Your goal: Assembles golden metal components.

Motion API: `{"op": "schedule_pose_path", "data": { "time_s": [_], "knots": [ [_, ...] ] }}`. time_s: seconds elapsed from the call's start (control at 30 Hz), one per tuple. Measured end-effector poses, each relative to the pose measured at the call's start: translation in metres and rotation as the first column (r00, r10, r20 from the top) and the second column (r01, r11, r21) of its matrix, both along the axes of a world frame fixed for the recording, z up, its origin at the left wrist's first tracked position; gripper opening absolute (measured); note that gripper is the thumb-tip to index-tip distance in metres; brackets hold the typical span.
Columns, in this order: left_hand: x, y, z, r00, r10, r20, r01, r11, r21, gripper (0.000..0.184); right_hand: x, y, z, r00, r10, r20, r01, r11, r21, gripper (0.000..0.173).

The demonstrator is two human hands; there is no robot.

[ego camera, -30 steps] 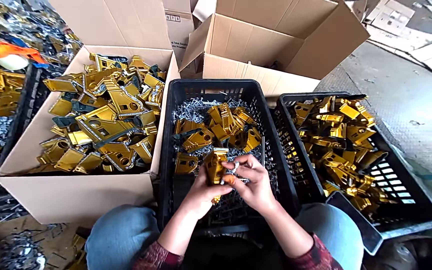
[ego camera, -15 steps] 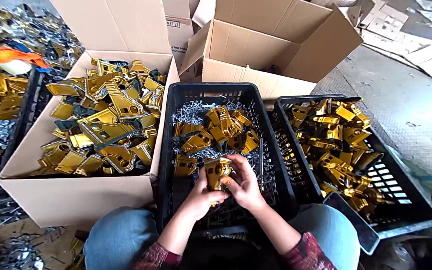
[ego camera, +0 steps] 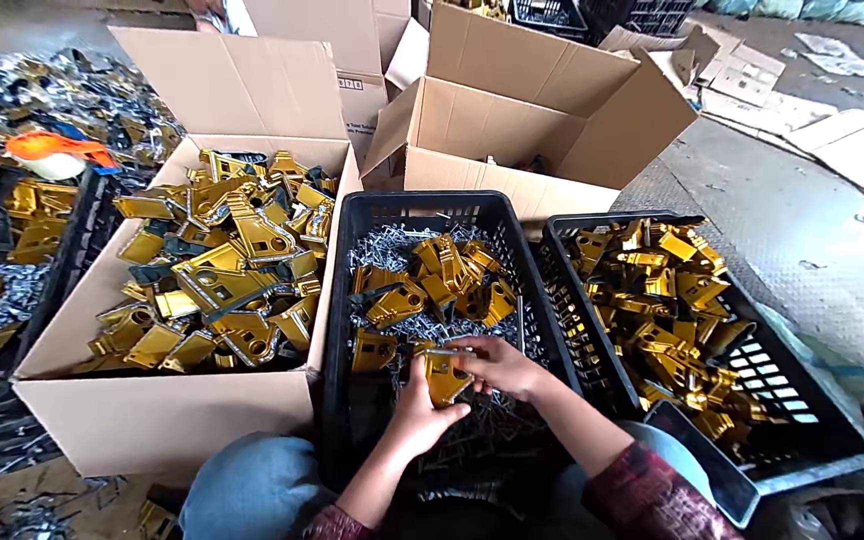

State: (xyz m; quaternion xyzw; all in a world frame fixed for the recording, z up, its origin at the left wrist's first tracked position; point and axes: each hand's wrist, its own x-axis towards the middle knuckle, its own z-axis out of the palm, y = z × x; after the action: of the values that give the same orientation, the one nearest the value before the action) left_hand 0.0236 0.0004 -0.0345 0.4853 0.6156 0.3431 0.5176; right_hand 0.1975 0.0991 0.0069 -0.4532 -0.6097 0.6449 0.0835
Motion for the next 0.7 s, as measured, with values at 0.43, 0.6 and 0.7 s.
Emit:
{"op": "schedule_pose_path", "data": {
  "time_s": [0.43,0.6,0.7],
  "knots": [
    [-0.017,0.012,0.025,0.864,0.362,0.349,-0.413,0.907,0.082,0.049,-0.014,0.084,-0.010,0.898,-0.298,0.324,0.109,0.863,0.493,0.040],
    [-0.019,0.011,0.020,0.864,0.388,0.321,-0.443,0.888,0.119,0.051,-0.073,0.068,-0.051,0.725,-0.354,0.591,0.045,0.880,0.473,0.050],
    [-0.027,0.009,0.022,0.829,0.447,0.336,-0.494,0.867,0.065,0.073,-0.064,0.061,-0.027,0.793,-0.434,0.428,0.092,0.779,0.620,0.040]
  ]
}}
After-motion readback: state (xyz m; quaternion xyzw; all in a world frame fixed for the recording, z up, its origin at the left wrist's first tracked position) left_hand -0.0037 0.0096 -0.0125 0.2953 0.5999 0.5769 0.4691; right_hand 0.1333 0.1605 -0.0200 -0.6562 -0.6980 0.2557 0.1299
